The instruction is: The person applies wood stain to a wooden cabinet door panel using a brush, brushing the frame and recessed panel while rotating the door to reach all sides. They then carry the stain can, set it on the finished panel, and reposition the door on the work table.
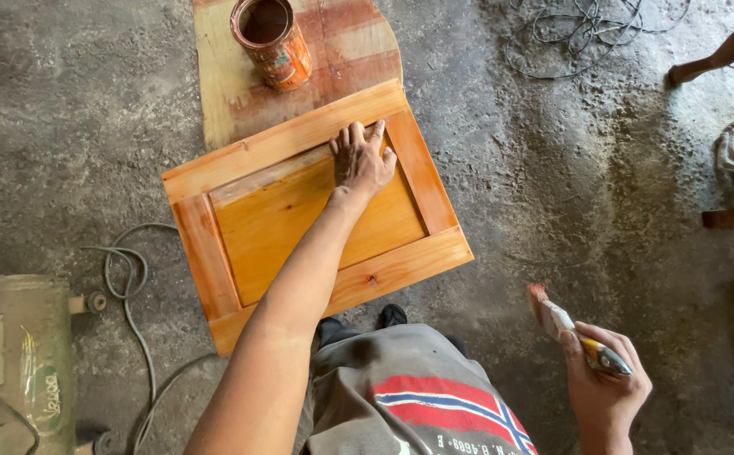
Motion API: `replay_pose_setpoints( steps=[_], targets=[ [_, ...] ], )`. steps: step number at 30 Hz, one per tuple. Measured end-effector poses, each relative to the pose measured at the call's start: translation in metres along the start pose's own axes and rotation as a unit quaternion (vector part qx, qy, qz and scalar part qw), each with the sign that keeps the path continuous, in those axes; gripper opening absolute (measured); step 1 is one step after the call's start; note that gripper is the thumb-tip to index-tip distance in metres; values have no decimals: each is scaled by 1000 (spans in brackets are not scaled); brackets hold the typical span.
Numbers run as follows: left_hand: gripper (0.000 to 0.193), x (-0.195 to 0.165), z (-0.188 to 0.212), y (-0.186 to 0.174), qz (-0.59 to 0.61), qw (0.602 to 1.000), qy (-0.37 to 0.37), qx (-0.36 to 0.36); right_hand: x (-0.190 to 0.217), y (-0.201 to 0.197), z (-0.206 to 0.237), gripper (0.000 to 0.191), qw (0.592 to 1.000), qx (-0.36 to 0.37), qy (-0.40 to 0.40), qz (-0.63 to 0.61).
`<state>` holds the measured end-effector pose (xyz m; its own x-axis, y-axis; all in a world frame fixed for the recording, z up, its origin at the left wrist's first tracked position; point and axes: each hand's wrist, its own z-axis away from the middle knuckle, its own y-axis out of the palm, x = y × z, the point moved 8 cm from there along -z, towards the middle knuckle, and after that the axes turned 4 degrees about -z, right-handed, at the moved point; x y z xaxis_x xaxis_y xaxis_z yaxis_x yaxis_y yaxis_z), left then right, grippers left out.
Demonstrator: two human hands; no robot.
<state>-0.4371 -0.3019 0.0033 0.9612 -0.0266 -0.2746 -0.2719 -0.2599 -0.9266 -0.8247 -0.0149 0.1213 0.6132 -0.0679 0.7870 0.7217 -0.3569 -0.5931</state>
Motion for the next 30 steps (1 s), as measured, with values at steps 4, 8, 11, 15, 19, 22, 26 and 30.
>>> replay_pose_setpoints(
  steps=[4, 8, 11, 15, 19, 22, 26, 30],
  targets=[
    [53, -8, -9, -13, -24, 1000, 14, 12, 6, 5, -7, 20, 999, 10, -24, 28],
    [38, -9, -24, -23, -27, 999, 22, 27, 7, 9, -12, 21, 999, 16, -28, 2],
    [20, -3, -37, -22, -7, 998, 18, 61, 6, 9, -13, 21, 999, 22, -26, -15],
    [28, 24, -25, -68, 154, 968, -24, -194, 7, 8, -13, 21, 999, 18, -46, 11],
    [15, 45, 14, -71, 125, 965, -63, -222, 4, 9, -14, 19, 998, 20, -38, 38],
    [17, 46, 31, -70, 174, 961, -33, -214, 2, 13, -14, 20, 999, 27, -26, -13],
    [12, 48, 54, -83, 183, 950, 1, -254, 11, 19, -16, 21, 997, 40, -66, 26],
    [44, 55, 102, -89, 64, 979, -112, -161, 18, 29, -21, 21, 995, 55, -86, 20]
  ],
)
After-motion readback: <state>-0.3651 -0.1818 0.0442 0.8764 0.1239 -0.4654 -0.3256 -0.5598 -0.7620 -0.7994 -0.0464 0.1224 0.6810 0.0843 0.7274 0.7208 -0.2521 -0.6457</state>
